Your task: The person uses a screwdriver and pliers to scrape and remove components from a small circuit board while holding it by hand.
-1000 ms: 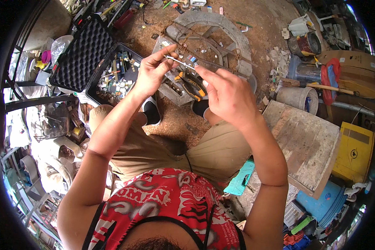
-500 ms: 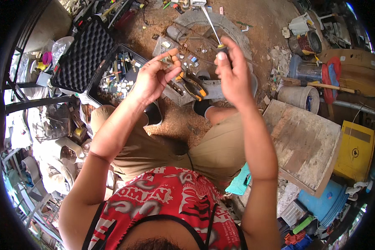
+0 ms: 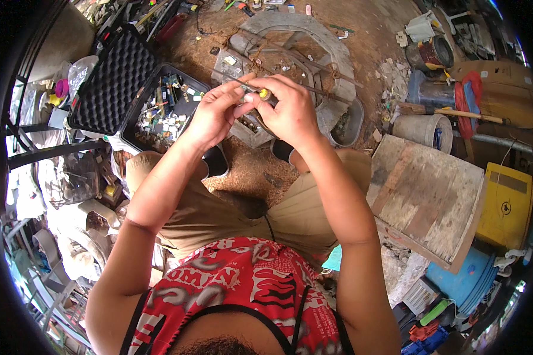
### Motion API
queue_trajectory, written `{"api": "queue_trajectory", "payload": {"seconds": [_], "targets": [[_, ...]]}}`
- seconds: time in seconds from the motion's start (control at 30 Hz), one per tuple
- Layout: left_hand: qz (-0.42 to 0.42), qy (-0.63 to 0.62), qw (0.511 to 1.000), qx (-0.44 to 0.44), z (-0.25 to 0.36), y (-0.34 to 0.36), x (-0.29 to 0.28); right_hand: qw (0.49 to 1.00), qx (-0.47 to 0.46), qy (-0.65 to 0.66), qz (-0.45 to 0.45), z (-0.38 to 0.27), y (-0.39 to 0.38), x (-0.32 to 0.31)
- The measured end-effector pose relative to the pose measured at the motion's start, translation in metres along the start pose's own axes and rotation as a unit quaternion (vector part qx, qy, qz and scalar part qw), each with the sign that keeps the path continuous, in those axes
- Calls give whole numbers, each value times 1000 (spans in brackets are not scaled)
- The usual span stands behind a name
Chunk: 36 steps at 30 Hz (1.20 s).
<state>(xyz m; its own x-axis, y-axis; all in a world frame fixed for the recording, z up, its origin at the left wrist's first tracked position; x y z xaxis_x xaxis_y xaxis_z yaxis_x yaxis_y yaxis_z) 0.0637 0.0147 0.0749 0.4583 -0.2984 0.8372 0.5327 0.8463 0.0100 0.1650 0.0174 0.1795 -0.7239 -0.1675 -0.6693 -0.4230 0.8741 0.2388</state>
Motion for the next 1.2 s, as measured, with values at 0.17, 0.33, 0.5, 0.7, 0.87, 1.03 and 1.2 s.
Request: {"api": "queue_trajectory", "payload": {"seconds": [0.17, 0.33, 0.5, 0.7, 0.87, 1.03, 1.2], "targets": [[47, 241, 969, 20, 16, -1, -2, 999, 6, -35, 15, -4, -1, -2], [83, 291, 953, 4, 16, 0, -9, 995, 58, 23, 73, 14, -6, 0], [92, 263, 960, -9, 20, -1, -6, 961, 173, 210, 48, 54, -14, 18], [53, 278, 958, 37, 27, -3, -2, 954, 147, 261, -16, 45, -7, 11], [50, 273, 959, 57, 28, -2, 1, 979, 84, 179, -39, 27, 1, -2], [68, 343, 935, 67, 31, -1, 1, 999, 9, 54, 0, 2, 8, -15], [63, 359, 927, 85, 32, -2, -1, 998, 14, -49, -27, -4, 13, -11]]}}
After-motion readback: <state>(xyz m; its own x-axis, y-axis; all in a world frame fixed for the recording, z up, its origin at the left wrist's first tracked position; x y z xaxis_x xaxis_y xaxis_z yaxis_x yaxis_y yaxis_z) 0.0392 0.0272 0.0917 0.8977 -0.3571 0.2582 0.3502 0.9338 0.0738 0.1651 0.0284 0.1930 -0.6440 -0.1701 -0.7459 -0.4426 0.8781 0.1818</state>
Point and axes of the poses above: each hand's wrist, its own y-axis towards the middle knuckle, its own x-axis out of the palm, z = x × y, the point moved 10 cm from there along y, towards the middle knuckle, and after that the axes turned 12 degrees about -z, right-handed, at the moved point
